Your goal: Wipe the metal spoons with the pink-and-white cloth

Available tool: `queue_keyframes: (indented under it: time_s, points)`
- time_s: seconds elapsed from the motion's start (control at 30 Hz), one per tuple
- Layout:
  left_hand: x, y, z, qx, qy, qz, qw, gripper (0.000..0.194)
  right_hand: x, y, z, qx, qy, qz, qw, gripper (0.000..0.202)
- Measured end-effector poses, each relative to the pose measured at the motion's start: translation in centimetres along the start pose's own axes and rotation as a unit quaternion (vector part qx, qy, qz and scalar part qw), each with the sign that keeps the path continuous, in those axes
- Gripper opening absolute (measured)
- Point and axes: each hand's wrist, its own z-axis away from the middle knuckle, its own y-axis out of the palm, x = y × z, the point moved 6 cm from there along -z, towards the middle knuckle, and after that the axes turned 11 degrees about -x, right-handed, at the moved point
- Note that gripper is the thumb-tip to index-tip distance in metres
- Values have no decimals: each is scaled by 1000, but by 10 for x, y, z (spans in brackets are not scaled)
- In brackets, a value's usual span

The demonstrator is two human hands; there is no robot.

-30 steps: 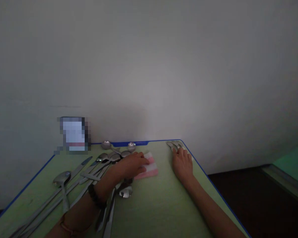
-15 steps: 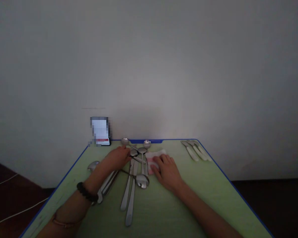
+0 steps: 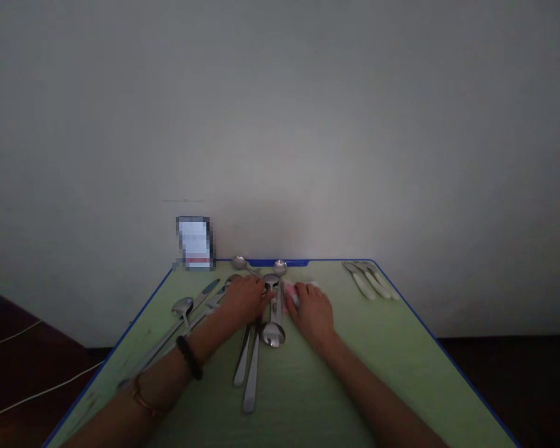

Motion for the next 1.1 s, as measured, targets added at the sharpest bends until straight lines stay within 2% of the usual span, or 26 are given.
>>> queue_keyframes:
  time_s: [0.13,0.2,0.3,0.43,0.5,0.6,0.73,0.83,0.93,1.03,1.1]
  points:
    - [-28,6,-5,20,-2,1,1000,42,-14,-7,-3,-50,64,-31,996,37]
    - [-34,5,-7,29,3,7,1000,40,-19,-10,-2,-63,73,-33,995,37]
    - [-26,-5,-4,55,33,29,998,37,-17,-11,3,-46,45,-24,998,33]
    - [-5,-19,21,110,118,69,984,17,-14,-9,6,-26,40,-14,999,32]
    - [1,-23,33,97,156,64,981,21,-13,-7,5,-22,38,-15,999,32]
    - [6,-12,42,94,157,22,983,26,-11,-5,5,-21,21,-18,999,37]
    - [4,5,34,82,147,4,986,22,-11,-5,8,-21,-6,-5,1000,48]
    - [7,5,28,91,152,29,984,19,-12,-5,8,-6,-2,-10,1000,49]
    - [14,-2,24,75,150,90,982,23,-11,-3,5,4,10,-36,999,41]
    - [18,-7,20,18,131,207,969,21,-12,0,0,9,12,-72,997,24]
    - [17,-7,19,-31,98,299,949,19,-16,1,-4,1,35,-128,991,16]
